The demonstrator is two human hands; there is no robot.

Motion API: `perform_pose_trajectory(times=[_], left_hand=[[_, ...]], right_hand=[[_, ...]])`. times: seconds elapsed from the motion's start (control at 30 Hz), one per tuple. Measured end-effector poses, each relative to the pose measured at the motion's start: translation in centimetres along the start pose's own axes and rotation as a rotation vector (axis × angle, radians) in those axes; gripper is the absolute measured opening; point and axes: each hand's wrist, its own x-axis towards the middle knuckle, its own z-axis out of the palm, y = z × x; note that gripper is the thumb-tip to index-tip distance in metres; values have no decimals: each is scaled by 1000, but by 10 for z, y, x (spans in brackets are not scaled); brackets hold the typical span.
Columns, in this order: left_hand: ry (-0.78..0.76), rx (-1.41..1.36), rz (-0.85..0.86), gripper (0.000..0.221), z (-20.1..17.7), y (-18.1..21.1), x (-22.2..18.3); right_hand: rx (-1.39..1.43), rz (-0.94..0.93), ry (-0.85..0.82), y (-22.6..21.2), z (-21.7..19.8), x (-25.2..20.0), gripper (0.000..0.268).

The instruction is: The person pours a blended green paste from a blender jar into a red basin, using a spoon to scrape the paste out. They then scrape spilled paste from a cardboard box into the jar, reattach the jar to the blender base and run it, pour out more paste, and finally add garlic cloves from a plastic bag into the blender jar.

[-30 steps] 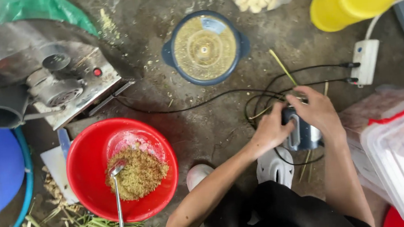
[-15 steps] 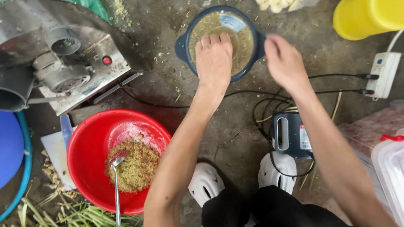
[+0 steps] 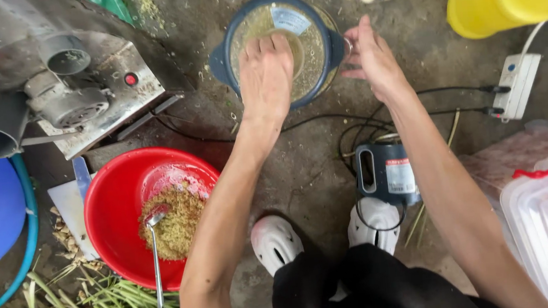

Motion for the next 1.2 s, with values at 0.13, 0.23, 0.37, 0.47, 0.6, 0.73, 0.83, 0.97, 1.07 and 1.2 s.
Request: perform_pose_trajectory(times=[0.13,0.23,0.37,0.47,0.6,0.73,0.83,0.97,1.07,1.2], left_hand=[[26,-39,20,15,-15,1,2],[20,-69,40,10,-9,-3,5],[-98,-133,7,12,0,-12,7],[188,-201,132,27,-29,-24,15],[-10,-215,-126,69,-18,-61,17],[-242,-392,-338,72,-20,-56,25],[-36,-367,-213,73,-41,-46,27],[61,-440,-135,66,-115,-33,12],[96,-568,-212,71,-148,-21,-35],[-378,-1066,-378,78,-121,-1,-135]], right_hand=[[-4,47,-8,-11,7,-1,47],[-99,-3,-29,-15,8,-7,52],[-200,-11,17,-19,20,-15,47],[-139,-74,35,-22,21,-21,45],[-351,-227,80,-20,26,-35,53],[-612,-343,174,-16,40,-30,80],[-513,-259,159,-52,41,-50,72],[-361,-122,158,-76,32,-79,66],[-375,-366,355,-43,0,-67,41],[-210,-203,35,-36,-1,-48,61]])
